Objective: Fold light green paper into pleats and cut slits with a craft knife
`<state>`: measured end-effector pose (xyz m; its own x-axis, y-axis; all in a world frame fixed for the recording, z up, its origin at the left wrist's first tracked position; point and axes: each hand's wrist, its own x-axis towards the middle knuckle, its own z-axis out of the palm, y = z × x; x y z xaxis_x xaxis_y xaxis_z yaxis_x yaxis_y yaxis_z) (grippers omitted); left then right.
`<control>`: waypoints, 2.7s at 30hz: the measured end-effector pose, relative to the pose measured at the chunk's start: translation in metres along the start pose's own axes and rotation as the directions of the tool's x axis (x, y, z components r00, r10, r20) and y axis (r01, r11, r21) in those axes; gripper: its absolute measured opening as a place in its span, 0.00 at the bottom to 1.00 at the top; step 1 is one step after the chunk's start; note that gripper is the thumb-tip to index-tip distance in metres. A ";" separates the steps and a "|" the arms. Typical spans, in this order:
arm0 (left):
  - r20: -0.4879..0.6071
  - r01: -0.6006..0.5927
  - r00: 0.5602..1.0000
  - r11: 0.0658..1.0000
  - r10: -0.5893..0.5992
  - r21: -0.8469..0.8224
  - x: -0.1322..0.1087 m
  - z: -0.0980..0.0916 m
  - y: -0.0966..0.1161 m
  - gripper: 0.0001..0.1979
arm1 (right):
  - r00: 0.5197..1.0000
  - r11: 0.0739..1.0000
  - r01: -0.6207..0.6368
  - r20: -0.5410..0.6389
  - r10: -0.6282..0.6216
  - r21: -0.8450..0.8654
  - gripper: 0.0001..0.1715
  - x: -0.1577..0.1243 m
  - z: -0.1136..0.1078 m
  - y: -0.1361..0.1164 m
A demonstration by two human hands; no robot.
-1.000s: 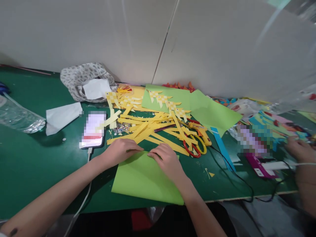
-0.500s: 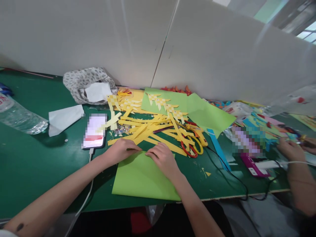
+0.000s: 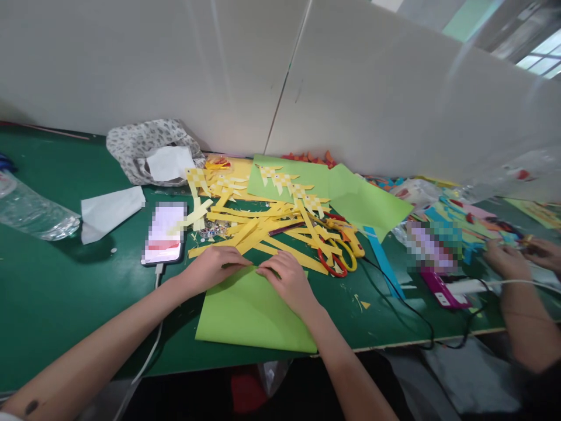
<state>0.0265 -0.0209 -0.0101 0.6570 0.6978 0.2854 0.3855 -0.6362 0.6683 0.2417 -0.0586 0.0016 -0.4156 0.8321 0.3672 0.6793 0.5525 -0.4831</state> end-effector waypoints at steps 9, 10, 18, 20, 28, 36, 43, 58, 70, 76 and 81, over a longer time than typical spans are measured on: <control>-0.009 -0.019 1.000 0.999 0.019 -0.029 0.000 -0.003 0.004 0.12 | 1.000 1.000 -0.008 0.009 0.008 -0.003 0.07 -0.001 -0.002 -0.002; -0.007 -0.016 1.000 0.999 0.016 -0.028 0.000 -0.003 0.004 0.13 | 1.000 1.000 -0.006 0.005 0.006 -0.007 0.07 -0.001 -0.001 -0.002; -0.131 0.164 0.974 0.974 -0.185 -0.155 0.002 -0.007 0.006 0.10 | 0.994 1.000 -0.030 -0.103 0.029 -0.005 0.06 0.000 -0.012 0.003; -0.177 0.300 0.918 0.915 -0.353 -0.269 0.004 -0.010 0.006 0.13 | 0.984 0.999 -0.036 -0.174 0.035 -0.004 0.05 -0.001 -0.017 0.006; -0.160 0.369 0.784 0.659 -0.599 -0.656 0.009 -0.014 0.005 0.13 | 0.969 0.999 -0.047 -0.243 0.046 0.001 0.05 -0.002 -0.025 0.009; -0.134 0.380 0.771 0.620 -0.622 -0.686 0.009 -0.015 0.007 0.13 | 0.970 0.997 -0.071 -0.232 0.071 0.007 0.06 -0.002 -0.026 0.007; -0.139 0.402 0.763 0.632 -0.631 -0.662 0.009 -0.015 0.006 0.15 | 0.969 0.997 -0.076 -0.236 0.074 0.003 0.06 -0.001 -0.026 0.007; -0.152 0.390 0.747 0.612 -0.647 -0.688 0.008 -0.012 0.004 0.09 | 0.970 0.997 -0.077 -0.234 0.070 -0.019 0.06 -0.002 -0.024 0.011; -0.085 0.407 0.733 0.535 -0.675 -0.740 0.008 -0.011 0.005 0.13 | 0.965 0.990 -0.138 -0.230 0.129 -0.025 0.06 -0.002 -0.026 0.009; -0.043 0.414 0.696 0.450 -0.716 -0.791 0.008 -0.012 0.004 0.11 | 0.937 0.983 -0.186 -0.299 0.179 0.005 0.06 -0.003 -0.025 0.013; -0.040 0.425 0.692 0.452 -0.720 -0.784 0.007 -0.010 0.002 0.11 | 0.917 0.975 -0.221 -0.335 0.219 0.033 0.08 -0.002 -0.026 0.012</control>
<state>0.0257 -0.0138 0.0006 0.1511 0.9547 -0.2563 -0.0549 0.2670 0.9621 0.2660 -0.0551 0.0158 -0.0299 0.8673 0.4969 0.7339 0.3565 -0.5782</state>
